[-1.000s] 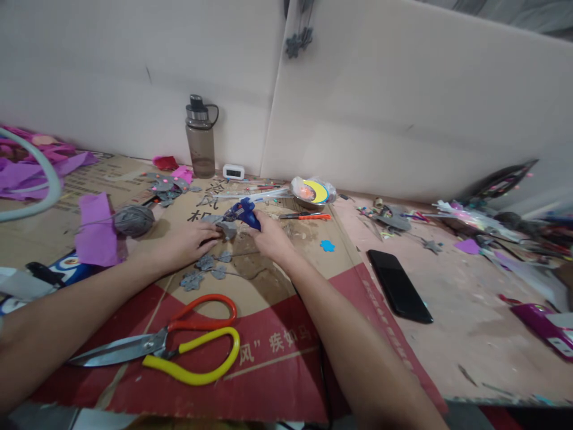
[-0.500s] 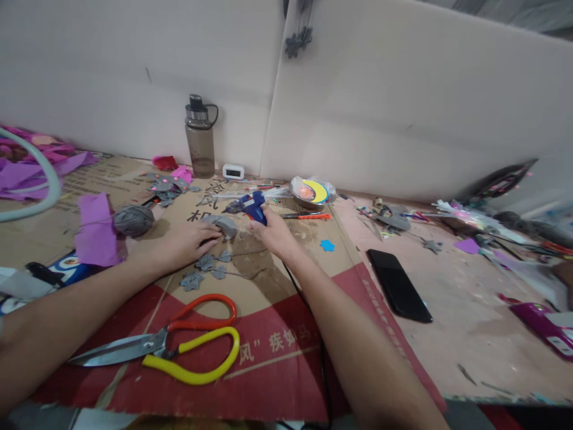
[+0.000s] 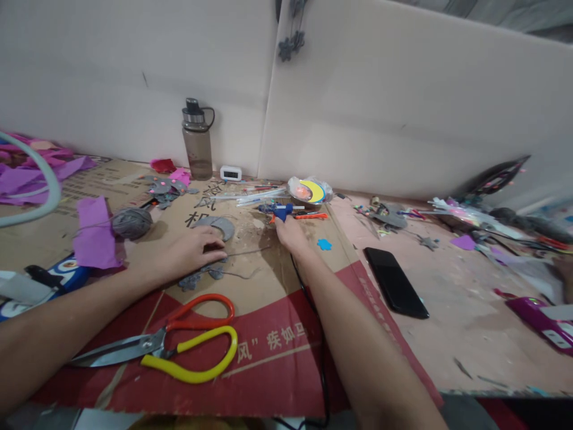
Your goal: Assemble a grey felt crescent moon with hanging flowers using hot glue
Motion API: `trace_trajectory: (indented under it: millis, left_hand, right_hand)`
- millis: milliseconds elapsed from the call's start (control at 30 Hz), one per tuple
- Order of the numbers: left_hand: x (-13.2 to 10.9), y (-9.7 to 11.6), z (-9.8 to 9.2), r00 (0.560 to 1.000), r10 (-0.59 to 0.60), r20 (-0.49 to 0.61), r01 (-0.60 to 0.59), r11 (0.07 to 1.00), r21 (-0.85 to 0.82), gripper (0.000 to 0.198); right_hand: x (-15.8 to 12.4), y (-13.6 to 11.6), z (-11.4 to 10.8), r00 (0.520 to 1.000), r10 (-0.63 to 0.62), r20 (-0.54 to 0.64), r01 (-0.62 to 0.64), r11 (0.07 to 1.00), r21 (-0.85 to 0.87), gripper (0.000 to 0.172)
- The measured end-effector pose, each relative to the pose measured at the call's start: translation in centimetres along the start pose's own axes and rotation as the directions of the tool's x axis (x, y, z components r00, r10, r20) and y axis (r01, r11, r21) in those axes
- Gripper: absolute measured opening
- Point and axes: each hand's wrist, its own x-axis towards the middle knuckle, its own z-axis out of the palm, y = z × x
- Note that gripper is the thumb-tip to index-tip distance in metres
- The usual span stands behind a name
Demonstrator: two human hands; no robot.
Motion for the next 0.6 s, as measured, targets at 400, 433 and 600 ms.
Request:
trace_trajectory:
  millis: [400, 433, 600]
  left_hand:
    - [0.1, 0.8, -0.1, 0.979, -0.194, 0.063, 0.203, 0.946, -0.254, 0.011]
    - [0.1, 0.8, -0.2, 0.976, -0.211, 0.056, 0.218, 0.93, -0.296, 0.012]
    - [0.3, -0.3, -0.6, 0.962, -0.271, 0.029, 0.258, 0.871, -0.417, 0.02]
  right_hand:
    - [-2.9, -4.5, -0.8, 0.961, -0.253, -0.108, 0.235, 0.96, -0.154, 0.026]
    - [-3.2, -5.3, -0.8, 0.926, -0.375, 0.038, 0.377, 0.925, -0.045, 0.026]
    - [-4.4, -7.3, 0.1, 0.713, -0.559, 0.423, 0.489, 0.829, 0.271, 0.029]
